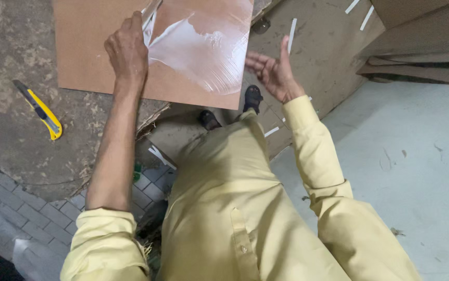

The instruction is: The person applies white adhesive from a packet onto a brown cardboard sheet using a small wooden block as a spreader. They then place a decorative calligraphy textile onto the glued surface and press it down to adhere.

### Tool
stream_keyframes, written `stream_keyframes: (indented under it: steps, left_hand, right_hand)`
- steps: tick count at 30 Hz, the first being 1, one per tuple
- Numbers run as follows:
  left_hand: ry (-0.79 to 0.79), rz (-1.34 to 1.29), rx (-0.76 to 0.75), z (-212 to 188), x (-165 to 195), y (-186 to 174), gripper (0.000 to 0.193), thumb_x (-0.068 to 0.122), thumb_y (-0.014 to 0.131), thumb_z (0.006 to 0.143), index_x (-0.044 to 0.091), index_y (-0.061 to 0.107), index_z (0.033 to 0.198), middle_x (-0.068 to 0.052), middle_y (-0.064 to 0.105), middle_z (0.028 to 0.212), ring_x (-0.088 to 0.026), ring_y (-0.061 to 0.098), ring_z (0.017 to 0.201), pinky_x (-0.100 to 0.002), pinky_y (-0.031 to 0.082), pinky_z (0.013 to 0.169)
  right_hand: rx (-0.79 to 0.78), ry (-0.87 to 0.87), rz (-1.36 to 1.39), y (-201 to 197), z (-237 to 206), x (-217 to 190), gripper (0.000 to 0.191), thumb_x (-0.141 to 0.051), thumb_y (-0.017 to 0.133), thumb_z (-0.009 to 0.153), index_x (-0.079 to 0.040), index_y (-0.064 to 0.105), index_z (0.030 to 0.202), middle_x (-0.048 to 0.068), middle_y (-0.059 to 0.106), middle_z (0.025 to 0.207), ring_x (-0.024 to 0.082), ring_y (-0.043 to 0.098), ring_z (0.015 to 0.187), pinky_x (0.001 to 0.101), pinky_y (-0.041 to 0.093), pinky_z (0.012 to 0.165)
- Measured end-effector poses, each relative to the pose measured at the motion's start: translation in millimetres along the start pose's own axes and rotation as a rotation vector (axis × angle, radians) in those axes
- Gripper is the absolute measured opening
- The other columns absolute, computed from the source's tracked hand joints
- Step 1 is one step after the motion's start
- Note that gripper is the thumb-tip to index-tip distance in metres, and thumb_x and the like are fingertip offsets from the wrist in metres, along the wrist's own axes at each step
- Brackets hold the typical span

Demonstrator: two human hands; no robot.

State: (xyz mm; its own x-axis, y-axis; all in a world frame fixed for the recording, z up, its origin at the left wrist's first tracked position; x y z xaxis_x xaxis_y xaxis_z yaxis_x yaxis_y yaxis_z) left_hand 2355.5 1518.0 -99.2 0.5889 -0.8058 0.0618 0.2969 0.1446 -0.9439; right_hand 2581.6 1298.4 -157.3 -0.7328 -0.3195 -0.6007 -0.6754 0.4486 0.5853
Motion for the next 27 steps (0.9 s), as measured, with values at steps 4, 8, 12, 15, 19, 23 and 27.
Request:
stream_keyframes:
  steps: [4,8,12,15,19,23,27]
  left_hand:
    - [0.036,0.112,-0.085,-31,79,14,0.017,0.019,0.059,0.104,0.012,0.064,0.119,-0.007,0.067,0.078,-0.02,0.068,0.066,-0.034,0.053,0.046]
    - [0.373,-0.084,0.038,-106,159,0,0.03,0.01,0.062,0.091,0.002,0.068,0.12,-0.009,0.073,0.105,-0.021,0.071,0.082,-0.034,0.061,0.069]
    - [0.173,-0.215,0.045,-52,62,0,0.027,0.002,0.059,0.101,0.005,0.063,0.127,-0.012,0.071,0.105,-0.028,0.071,0.092,-0.042,0.058,0.072]
    - [0.007,-0.036,0.071,28,8,2,0.033,-0.003,0.059,0.099,0.006,0.068,0.129,-0.012,0.072,0.092,-0.026,0.072,0.076,-0.039,0.058,0.061]
    - [0.023,-0.077,-0.033,32,48,4,0.041,-0.008,0.059,0.088,0.006,0.068,0.126,-0.015,0.073,0.102,-0.029,0.073,0.08,-0.039,0.061,0.059]
    - [0.311,-0.099,0.096,-27,104,-6,0.042,0.006,0.062,0.08,0.005,0.06,0.121,-0.01,0.072,0.108,-0.032,0.071,0.092,-0.042,0.062,0.074]
    - [0.055,-0.03,-0.085,0,40,21,0.021,0.004,0.064,0.103,0.003,0.069,0.124,-0.011,0.072,0.09,-0.021,0.07,0.071,-0.037,0.056,0.054]
  right_hand:
    - [-0.057,0.091,0.242,3,-9,10,0.134,-0.095,0.022,0.076,0.014,0.053,0.147,0.021,0.067,0.135,0.025,0.067,0.122,0.0321,0.053,0.112]
    - [-0.122,0.048,0.187,-8,4,-25,0.133,-0.097,0.022,0.079,0.013,0.058,0.145,0.022,0.068,0.134,0.026,0.068,0.118,0.0308,0.051,0.1]
    - [-0.062,-0.081,0.073,-15,6,-55,0.124,-0.09,0.022,0.081,0.009,0.06,0.144,0.021,0.07,0.14,0.025,0.067,0.128,0.0282,0.047,0.096]
    - [0.16,-0.071,-0.252,-15,-14,-34,0.12,-0.09,0.017,0.077,0.004,0.065,0.133,0.016,0.075,0.13,0.02,0.065,0.128,0.024,0.04,0.099]
    - [0.081,0.015,0.145,-1,-53,25,0.113,-0.085,0.029,0.091,0.011,0.044,0.15,0.021,0.064,0.139,0.029,0.06,0.13,0.0393,0.04,0.121]
    - [0.077,-0.122,0.402,-4,-62,34,0.118,-0.086,0.028,0.091,0.012,0.038,0.157,0.023,0.059,0.147,0.029,0.058,0.131,0.0404,0.042,0.118]
    - [0.119,-0.213,0.279,-14,-63,19,0.121,-0.086,0.031,0.088,0.013,0.033,0.158,0.027,0.053,0.153,0.031,0.055,0.139,0.0415,0.042,0.123]
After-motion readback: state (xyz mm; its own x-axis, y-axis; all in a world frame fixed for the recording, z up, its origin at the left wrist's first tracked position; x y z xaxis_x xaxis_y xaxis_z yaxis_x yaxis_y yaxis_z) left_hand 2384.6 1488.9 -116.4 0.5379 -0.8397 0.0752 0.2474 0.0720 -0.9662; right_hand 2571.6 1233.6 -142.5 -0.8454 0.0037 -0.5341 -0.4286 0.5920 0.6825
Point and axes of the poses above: each hand's wrist, its own z-axis towards the middle knuckle, its own y-axis out of the palm, x = y × z, the point moved 1 cm from there along z, towards the middle knuckle
